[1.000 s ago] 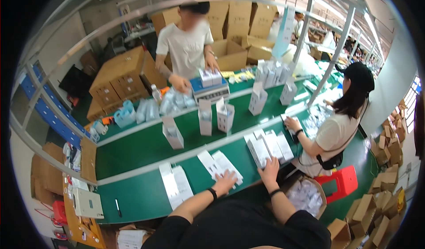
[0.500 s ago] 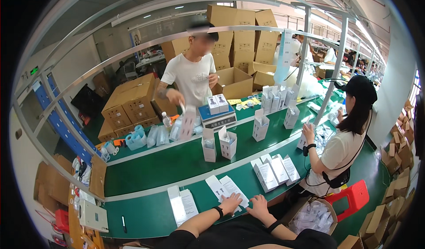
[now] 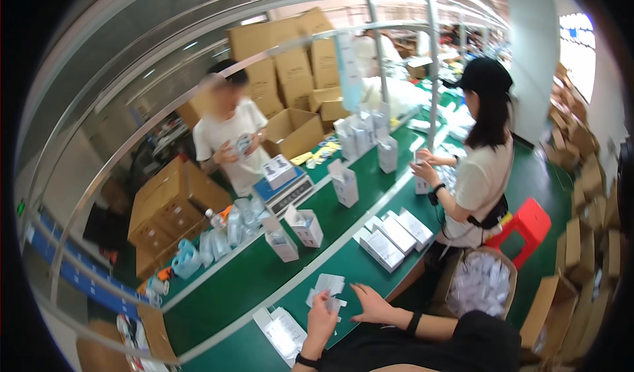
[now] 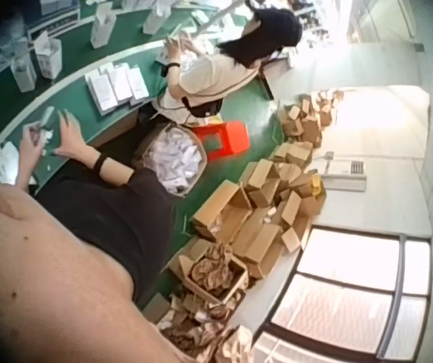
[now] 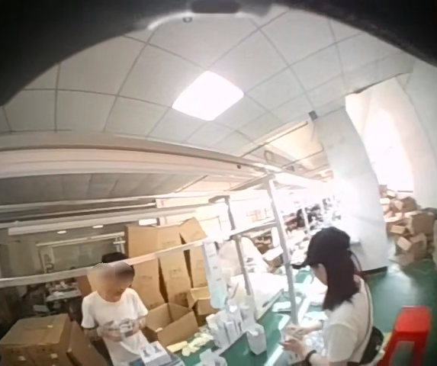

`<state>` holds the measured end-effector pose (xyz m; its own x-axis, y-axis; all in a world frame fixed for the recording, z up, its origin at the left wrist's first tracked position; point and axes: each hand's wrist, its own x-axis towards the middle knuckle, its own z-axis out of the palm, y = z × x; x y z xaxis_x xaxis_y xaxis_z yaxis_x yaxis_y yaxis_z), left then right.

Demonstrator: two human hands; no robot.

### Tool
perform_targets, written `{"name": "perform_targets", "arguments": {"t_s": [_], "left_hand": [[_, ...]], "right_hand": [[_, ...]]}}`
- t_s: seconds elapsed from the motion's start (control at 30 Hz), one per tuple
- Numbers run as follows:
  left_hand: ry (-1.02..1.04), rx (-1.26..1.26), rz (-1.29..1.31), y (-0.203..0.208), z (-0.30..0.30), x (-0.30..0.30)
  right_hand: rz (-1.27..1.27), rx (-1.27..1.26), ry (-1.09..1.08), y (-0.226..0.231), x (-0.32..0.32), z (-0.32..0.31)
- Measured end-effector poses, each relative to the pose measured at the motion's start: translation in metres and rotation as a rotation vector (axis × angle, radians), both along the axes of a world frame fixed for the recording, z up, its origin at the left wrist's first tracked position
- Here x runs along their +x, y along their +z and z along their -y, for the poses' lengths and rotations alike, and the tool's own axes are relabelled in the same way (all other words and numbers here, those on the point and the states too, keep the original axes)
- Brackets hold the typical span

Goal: The recorder is seen assembling and packaging products into boxes along with instruction manuals on a factory assembly line.

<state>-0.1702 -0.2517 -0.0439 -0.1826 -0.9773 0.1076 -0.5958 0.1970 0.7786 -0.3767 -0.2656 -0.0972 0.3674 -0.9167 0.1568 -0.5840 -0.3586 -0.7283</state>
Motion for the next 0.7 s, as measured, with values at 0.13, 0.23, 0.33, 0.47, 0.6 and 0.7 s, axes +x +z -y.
{"name": "perform_targets", "arguments": {"t_s": [0.13,0.23,0.33,0.47,0.6,0.7], "left_hand": [[0.185,0.183,-0.402,0.036,-0.012,0.019],[0.212,0.132,-0.527,0.026,-0.021,0.041],[0.307,0.176,-0.703,0.012,-0.030,0.068],[0.364,0.428,-0.543,0.018,-0.052,0.108],[0.530,-0.224,-0.525,0.001,-0.060,0.119],[0.292,-0.321,-0.906,0.008,-0.068,0.114]], "right_hand": [[-0.006,-0.159,0.049,0.047,0.054,0.018],[0.068,-0.186,0.146,0.044,0.078,0.017],[0.110,-0.259,0.281,0.057,0.091,0.014],[0.122,-0.323,0.451,0.063,0.102,0.000],[0.251,-0.094,0.455,0.070,0.122,-0.021],[0.497,0.228,0.321,0.100,0.136,-0.032]]}}
